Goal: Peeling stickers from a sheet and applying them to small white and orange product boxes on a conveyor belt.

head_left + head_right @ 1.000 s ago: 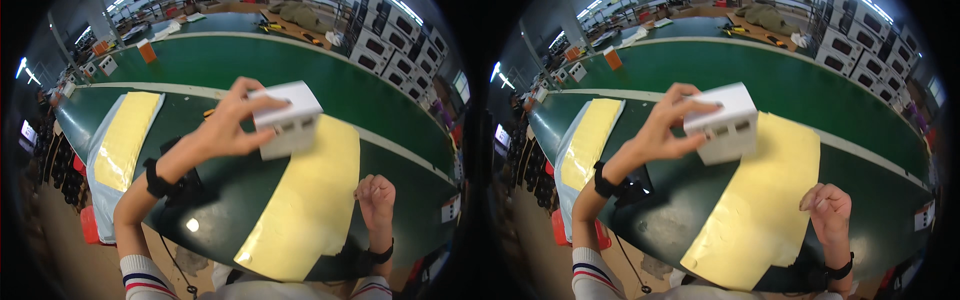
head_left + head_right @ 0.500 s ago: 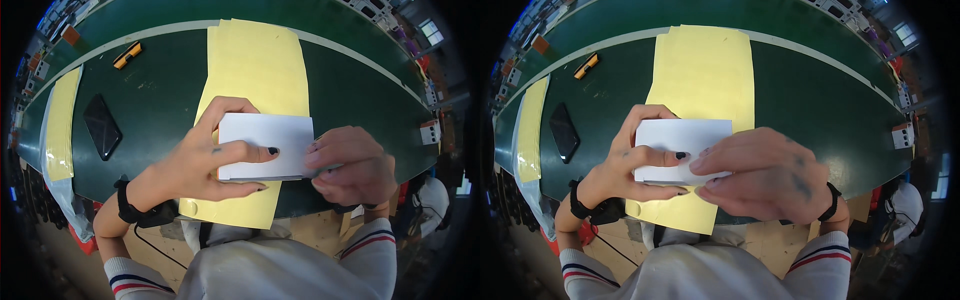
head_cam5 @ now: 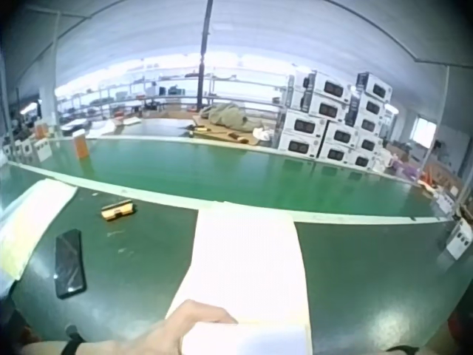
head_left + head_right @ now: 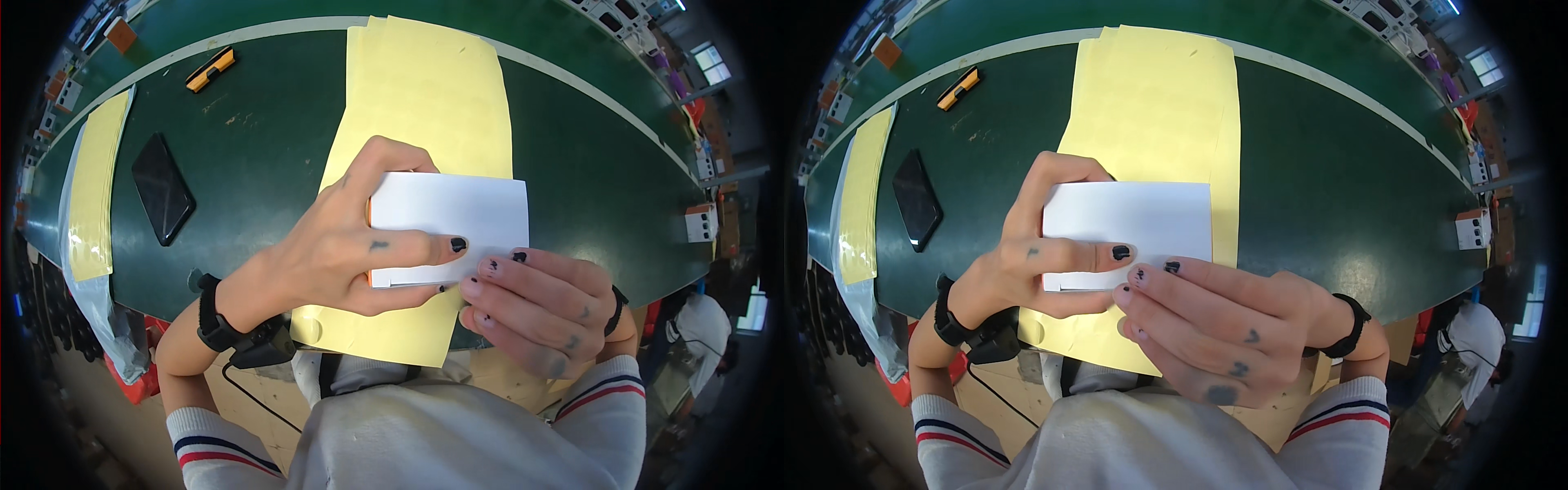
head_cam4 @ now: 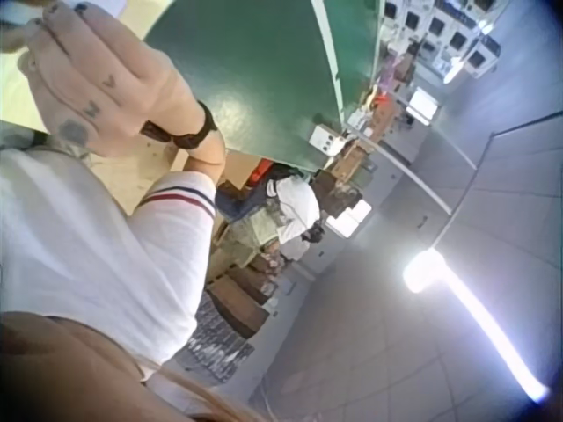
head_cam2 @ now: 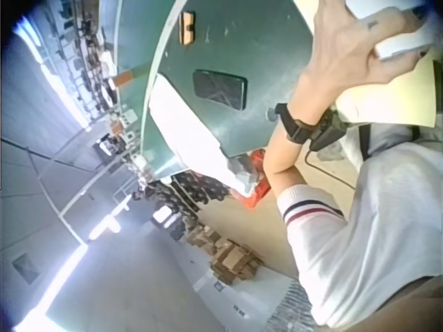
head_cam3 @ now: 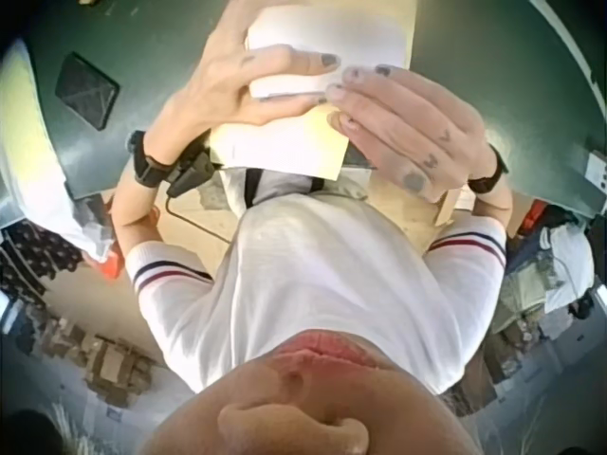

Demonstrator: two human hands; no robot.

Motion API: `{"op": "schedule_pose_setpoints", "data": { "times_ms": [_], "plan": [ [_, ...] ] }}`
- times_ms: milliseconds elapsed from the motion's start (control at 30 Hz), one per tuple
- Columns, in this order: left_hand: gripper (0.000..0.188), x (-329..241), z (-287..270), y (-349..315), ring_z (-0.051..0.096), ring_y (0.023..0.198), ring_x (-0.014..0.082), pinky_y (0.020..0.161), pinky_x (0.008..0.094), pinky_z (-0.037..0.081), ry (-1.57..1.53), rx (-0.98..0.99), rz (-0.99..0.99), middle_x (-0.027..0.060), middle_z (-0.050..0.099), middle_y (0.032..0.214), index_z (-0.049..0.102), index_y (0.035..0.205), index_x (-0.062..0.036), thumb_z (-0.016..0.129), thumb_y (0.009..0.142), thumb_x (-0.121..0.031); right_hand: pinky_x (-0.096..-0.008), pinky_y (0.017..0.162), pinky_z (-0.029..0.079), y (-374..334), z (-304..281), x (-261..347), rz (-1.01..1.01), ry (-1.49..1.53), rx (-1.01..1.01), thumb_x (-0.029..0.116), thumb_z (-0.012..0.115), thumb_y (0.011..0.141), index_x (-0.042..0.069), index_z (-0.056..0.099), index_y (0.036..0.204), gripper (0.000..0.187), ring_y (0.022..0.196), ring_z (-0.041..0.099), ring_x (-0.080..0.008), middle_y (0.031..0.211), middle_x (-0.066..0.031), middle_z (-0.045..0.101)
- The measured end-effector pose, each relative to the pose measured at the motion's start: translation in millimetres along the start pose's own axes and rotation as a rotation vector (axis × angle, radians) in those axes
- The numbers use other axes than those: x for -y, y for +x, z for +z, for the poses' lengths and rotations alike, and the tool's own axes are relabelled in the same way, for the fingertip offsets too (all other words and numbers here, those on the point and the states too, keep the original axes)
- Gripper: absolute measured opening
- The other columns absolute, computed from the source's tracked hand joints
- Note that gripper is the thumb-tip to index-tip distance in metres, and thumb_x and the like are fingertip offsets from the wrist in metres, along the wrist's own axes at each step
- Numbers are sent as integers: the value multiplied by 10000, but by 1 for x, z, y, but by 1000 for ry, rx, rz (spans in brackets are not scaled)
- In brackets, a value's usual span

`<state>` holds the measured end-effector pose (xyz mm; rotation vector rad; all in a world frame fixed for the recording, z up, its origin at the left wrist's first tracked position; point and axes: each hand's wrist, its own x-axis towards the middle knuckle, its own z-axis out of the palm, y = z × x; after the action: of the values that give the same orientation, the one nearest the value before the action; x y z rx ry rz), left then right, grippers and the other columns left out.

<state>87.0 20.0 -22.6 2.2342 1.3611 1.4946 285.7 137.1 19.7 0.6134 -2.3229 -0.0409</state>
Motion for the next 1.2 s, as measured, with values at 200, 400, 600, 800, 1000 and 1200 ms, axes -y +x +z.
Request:
{"op": "schedule_pose_setpoints", "data": {
  "times_ms": [200, 400, 600, 800, 1000, 1200],
  "plan": [
    [314, 0, 0, 0, 537, 927, 299, 620, 323, 496, 26, -6, 16, 175, 470, 1082, 671, 879, -141, 777, 585, -171, -274, 730, 527, -2, 4, 0, -105, -151, 59, 154, 657, 804, 87, 680, 890, 111, 942, 641, -169, 929, -49, 687],
    [324, 0, 1, 0, 525, 940, 299, 628, 326, 486, 10, 4, 3, 180, 467, 1085, 676, 887, -150, 779, 580, -169, -266, 706, 417, -4, -4, 15, 42, -115, -77, 318, 624, 847, 194, 691, 891, 147, 868, 556, -81, 973, 56, 623],
    [316, -1, 0, -2, 522, 967, 311, 653, 337, 490, 48, -3, 1, 190, 474, 1084, 675, 882, -145, 776, 583, -164, -318, 663, 359, 12, -4, -4, 491, 253, -5, 165, 812, 614, 177, 687, 864, 280, 767, 468, -149, 873, 28, 516],
    [317, -3, 0, 0, 523, 972, 313, 655, 342, 493, 28, 6, 3, 192, 481, 1071, 670, 879, -133, 776, 581, -157, -322, 705, 321, 5, 18, 3, 464, 151, -57, 138, 801, 578, 191, 695, 852, 298, 718, 460, -158, 816, 42, 519],
    [345, -4, 0, 1, 525, 960, 312, 681, 350, 481, 30, 18, -9, 189, 477, 1082, 656, 896, -134, 787, 579, -165, -338, 716, 343, -13, 4, -2, 410, 47, 82, 166, 840, 564, 174, 654, 876, 363, 831, 447, -182, 923, 21, 494],
    [826, 9, 1, -12, 462, 1110, 330, 832, 380, 463, -75, 52, -60, 195, 417, 1177, 354, 1282, -108, 827, 614, -216, -392, 927, 382, -26, -21, -11, 781, 427, 190, 184, 848, 599, 108, 535, 1121, 613, 1111, 441, -302, 1220, -125, 441]
  ]
}}
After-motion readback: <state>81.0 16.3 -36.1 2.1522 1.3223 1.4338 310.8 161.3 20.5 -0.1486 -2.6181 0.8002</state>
